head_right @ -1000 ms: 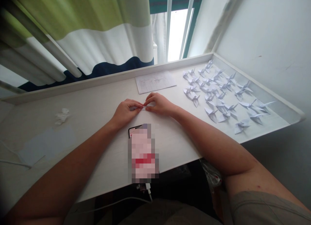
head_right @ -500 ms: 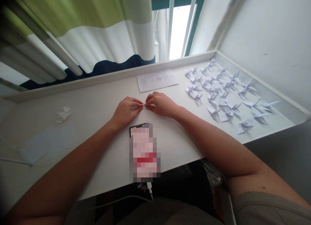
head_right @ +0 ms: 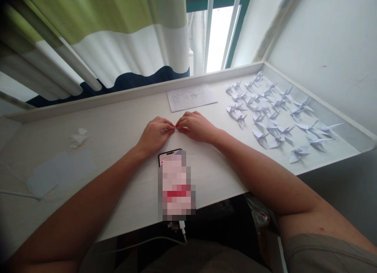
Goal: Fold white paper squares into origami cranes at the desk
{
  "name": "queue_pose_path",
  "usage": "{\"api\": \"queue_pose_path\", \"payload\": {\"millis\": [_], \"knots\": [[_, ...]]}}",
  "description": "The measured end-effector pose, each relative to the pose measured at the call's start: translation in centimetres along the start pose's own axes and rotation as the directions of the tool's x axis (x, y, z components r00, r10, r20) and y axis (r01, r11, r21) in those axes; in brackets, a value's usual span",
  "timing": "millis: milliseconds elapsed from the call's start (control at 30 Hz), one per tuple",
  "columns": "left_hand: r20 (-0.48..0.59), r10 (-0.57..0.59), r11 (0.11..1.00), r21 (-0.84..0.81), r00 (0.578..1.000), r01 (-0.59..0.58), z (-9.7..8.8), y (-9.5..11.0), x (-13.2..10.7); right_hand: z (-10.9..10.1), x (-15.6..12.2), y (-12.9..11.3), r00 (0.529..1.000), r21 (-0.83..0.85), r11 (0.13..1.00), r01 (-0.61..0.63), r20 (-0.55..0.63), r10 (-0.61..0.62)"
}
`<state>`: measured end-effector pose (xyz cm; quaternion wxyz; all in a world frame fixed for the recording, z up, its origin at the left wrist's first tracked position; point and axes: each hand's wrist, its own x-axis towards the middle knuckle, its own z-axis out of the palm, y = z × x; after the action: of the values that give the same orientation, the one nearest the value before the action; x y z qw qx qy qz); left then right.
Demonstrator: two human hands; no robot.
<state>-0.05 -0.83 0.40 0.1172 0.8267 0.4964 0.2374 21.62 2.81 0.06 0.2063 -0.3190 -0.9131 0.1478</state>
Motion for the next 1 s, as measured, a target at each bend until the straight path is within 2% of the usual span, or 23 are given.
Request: {"api": "queue_pose_path", "payload": {"millis": [467,700,1000], "knots": [[0.020,-0.063,0.994,0.085,0.998,0.061,-0.5,0.2,-0.2,-0.2,0.0,-0.2,0.998,0.021,0.998,-0.055,-0.004,0.055],[0.091,-0.036,0.975,0.221,0.995,0.015,-1.1,0.8,0.0,-0.2,0.1,-0.2,0.998,-0.015,0.998,-0.060,0.006,0.061],[0.028,-0.052,0.938,0.345,0.998,0.039,-1.5,1.8,-0.4,-0.2,0.0,-0.4,0.997,-0.054,0.996,-0.075,-0.005,0.075]]}}
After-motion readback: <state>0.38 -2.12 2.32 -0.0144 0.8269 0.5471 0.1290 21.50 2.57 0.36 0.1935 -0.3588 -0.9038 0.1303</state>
